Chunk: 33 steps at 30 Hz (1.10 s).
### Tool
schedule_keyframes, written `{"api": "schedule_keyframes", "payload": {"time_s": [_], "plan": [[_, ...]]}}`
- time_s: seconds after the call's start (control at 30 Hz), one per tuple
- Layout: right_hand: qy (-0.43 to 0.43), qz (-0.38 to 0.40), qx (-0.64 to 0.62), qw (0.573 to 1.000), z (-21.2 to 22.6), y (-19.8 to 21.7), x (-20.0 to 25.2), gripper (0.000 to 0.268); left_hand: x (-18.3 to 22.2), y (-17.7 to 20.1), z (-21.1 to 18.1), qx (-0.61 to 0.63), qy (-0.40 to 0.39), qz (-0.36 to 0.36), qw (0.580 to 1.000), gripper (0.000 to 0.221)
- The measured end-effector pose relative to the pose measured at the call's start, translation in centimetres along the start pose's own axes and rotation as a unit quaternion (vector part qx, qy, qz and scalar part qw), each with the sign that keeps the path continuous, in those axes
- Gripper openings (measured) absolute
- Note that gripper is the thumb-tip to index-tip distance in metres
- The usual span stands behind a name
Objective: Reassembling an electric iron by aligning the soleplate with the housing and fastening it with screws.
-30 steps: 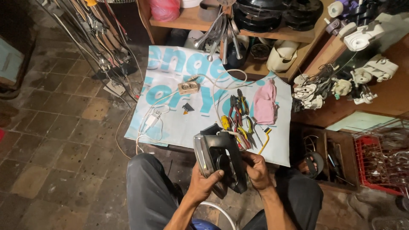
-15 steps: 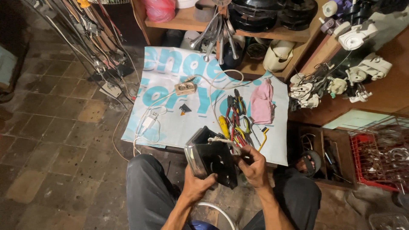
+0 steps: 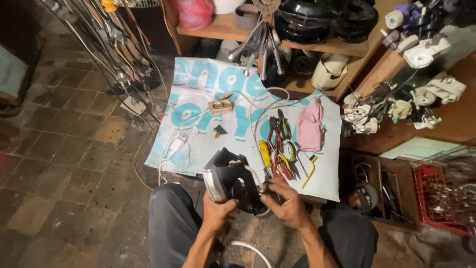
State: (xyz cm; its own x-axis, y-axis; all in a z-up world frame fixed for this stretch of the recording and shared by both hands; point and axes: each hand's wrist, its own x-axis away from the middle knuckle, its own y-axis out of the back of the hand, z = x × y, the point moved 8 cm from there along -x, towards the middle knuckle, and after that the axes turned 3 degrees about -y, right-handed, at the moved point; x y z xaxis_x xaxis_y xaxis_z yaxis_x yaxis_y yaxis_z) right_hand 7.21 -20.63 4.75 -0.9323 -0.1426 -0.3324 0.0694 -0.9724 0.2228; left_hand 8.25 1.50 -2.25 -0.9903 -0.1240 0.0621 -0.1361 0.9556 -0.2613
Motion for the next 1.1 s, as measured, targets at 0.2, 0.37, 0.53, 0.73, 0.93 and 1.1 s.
{"api": "schedule_keyframes", "payload": {"time_s": [0.2, 0.37, 0.53, 0.73, 0.93, 1.1], "plan": [[-0.153, 0.034, 0.23, 0.961, -4.7, -0.3, 1.2, 0.027, -4.6, 3.8, 7.4, 0.136, 0.196, 0.012, 0.971, 0.03], [-0.242, 0.067, 0.273, 0.929, -9.5, -0.7, 2.3, 0.032, -7.0, 3.1, 6.8, 0.103, 0.238, 0.092, 0.961, 0.034], [-0.306, 0.074, 0.307, 0.898, -14.0, -1.9, 2.3, 0.037, -9.0, 2.8, 10.0, 0.145, 0.299, 0.12, 0.935, 0.034], [-0.322, 0.009, 0.314, 0.893, -18.8, -2.2, 2.1, 0.053, -11.8, 3.0, 10.0, 0.08, 0.217, 0.088, 0.969, 0.039], [-0.295, 0.035, 0.312, 0.903, -19.2, -2.6, 0.4, 0.036, -14.4, 3.7, 10.8, -0.116, 0.16, 0.067, 0.978, 0.075], [-0.341, 0.05, 0.277, 0.897, -18.5, -4.0, -1.6, 0.024, -16.0, 2.4, 9.7, -0.073, 0.108, 0.081, 0.988, 0.082]]}}
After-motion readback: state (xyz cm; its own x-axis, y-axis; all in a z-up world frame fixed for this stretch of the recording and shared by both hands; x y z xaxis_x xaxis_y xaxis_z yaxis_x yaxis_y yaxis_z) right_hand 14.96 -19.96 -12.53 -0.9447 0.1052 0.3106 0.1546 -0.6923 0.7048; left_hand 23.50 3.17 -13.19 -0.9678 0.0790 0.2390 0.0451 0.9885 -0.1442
